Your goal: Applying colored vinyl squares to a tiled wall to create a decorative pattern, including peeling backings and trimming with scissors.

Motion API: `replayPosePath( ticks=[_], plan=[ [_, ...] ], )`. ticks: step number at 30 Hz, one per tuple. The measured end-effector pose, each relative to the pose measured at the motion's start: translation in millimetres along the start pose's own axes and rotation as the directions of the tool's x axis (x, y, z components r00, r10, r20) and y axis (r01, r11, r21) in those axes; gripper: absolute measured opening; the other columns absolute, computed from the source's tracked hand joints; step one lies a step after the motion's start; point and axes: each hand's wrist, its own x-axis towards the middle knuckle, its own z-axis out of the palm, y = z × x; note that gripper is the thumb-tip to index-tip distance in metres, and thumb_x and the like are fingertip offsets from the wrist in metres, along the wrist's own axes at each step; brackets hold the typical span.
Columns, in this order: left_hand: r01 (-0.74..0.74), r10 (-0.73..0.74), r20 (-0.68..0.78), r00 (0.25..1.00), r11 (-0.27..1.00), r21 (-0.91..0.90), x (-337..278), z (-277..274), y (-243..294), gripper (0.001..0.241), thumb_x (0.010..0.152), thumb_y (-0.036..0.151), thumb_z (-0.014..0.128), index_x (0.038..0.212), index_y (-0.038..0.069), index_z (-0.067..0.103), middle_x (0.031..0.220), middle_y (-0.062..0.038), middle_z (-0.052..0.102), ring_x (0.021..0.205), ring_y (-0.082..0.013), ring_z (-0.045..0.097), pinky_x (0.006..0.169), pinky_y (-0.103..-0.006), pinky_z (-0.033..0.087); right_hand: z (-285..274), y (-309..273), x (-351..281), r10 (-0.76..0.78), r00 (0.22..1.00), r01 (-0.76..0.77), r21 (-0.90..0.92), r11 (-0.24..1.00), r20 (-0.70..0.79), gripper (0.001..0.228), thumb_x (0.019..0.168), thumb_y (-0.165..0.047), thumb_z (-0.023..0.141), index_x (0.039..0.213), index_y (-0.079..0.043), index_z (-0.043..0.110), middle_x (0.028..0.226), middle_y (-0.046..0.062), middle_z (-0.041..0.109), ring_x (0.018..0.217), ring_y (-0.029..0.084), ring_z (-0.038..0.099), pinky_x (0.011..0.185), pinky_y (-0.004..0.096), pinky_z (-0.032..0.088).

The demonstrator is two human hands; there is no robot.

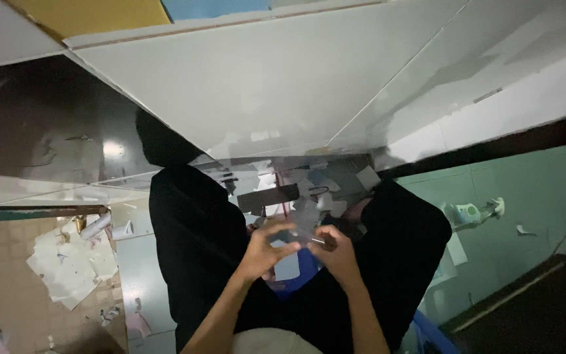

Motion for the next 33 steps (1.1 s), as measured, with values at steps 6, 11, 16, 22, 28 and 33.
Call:
replayPosePath(
  ticks=[6, 11, 16, 22, 28, 33],
  plan=[
    [0.200, -0.203, 0.083, 0.976, 0.979, 0.043, -2, 2, -15, 0.018, 0.095, 0.008, 0.086, 0.111, 0.000, 0.087, 0.092, -0.021, 0.084, 0.088, -0.0276, 0.081, 0.077, -0.0425, 0.063, 1, -12, -2, 0.062, 0.998, -0.062, 0.165, 0.984, 0.009, 0.042, 0.080, -0.011, 0.096, 0.118, -0.006, 0.080, 0.094, 0.012, 0.080, 0.085, 0.019, 0.071, 0.076, 0.036, 0.062],
    [0.433, -0.416, 0.144, 0.898, 0.894, -0.116, -1, 4, -50, 0.028, 0.091, 0.021, 0.092, 0.105, -0.003, 0.086, 0.092, -0.026, 0.083, 0.089, -0.0306, 0.078, 0.080, -0.0477, 0.061, -7, -17, 2, 0.181, 0.981, -0.172, 0.114, 0.979, -0.074, 0.037, 0.087, -0.025, 0.093, 0.118, -0.007, 0.086, 0.105, 0.018, 0.085, 0.098, 0.028, 0.081, 0.090, 0.044, 0.062],
    [0.464, -0.447, 0.152, 0.881, 0.880, -0.101, 2, 1, -11, 0.021, 0.088, 0.016, 0.091, 0.101, -0.001, 0.087, 0.086, -0.021, 0.082, 0.085, -0.0284, 0.077, 0.079, -0.0468, 0.062, -6, -15, 4, 0.198, 0.975, -0.193, 0.057, 0.979, -0.099, 0.035, 0.087, -0.029, 0.094, 0.115, -0.010, 0.088, 0.099, 0.015, 0.086, 0.094, 0.026, 0.082, 0.087, 0.043, 0.063],
    [0.440, -0.431, 0.134, 0.892, 0.897, -0.046, 5, -1, -27, 0.021, 0.085, 0.014, 0.090, 0.101, 0.001, 0.088, 0.085, -0.022, 0.083, 0.082, -0.0258, 0.078, 0.074, -0.0421, 0.061, -7, -21, 0, 0.138, 0.988, -0.137, 0.026, 0.990, -0.069, 0.030, 0.089, -0.018, 0.088, 0.117, -0.006, 0.088, 0.094, 0.019, 0.086, 0.090, 0.028, 0.082, 0.086, 0.044, 0.062],
    [0.425, -0.409, 0.193, 0.892, 0.904, -0.046, 5, -1, -20, 0.024, 0.084, 0.015, 0.093, 0.100, -0.002, 0.088, 0.080, -0.023, 0.081, 0.078, -0.0270, 0.077, 0.071, -0.0435, 0.062, -13, -27, -8, 0.087, 0.996, -0.087, 0.008, 0.996, -0.001, 0.042, 0.097, -0.034, 0.081, 0.128, -0.006, 0.083, 0.115, 0.027, 0.082, 0.113, 0.045, 0.075, 0.098, 0.056, 0.059],
    [0.433, -0.420, 0.185, 0.888, 0.901, -0.034, 0, 0, -25, 0.030, 0.081, 0.020, 0.096, 0.097, -0.003, 0.088, 0.078, -0.021, 0.081, 0.075, -0.0249, 0.077, 0.066, -0.0412, 0.061, -17, -22, -3, 0.138, 0.990, -0.140, 0.029, 0.990, 0.038, 0.051, 0.093, -0.033, 0.085, 0.135, -0.006, 0.079, 0.119, 0.027, 0.081, 0.116, 0.040, 0.074, 0.101, 0.055, 0.057]
  ],
)
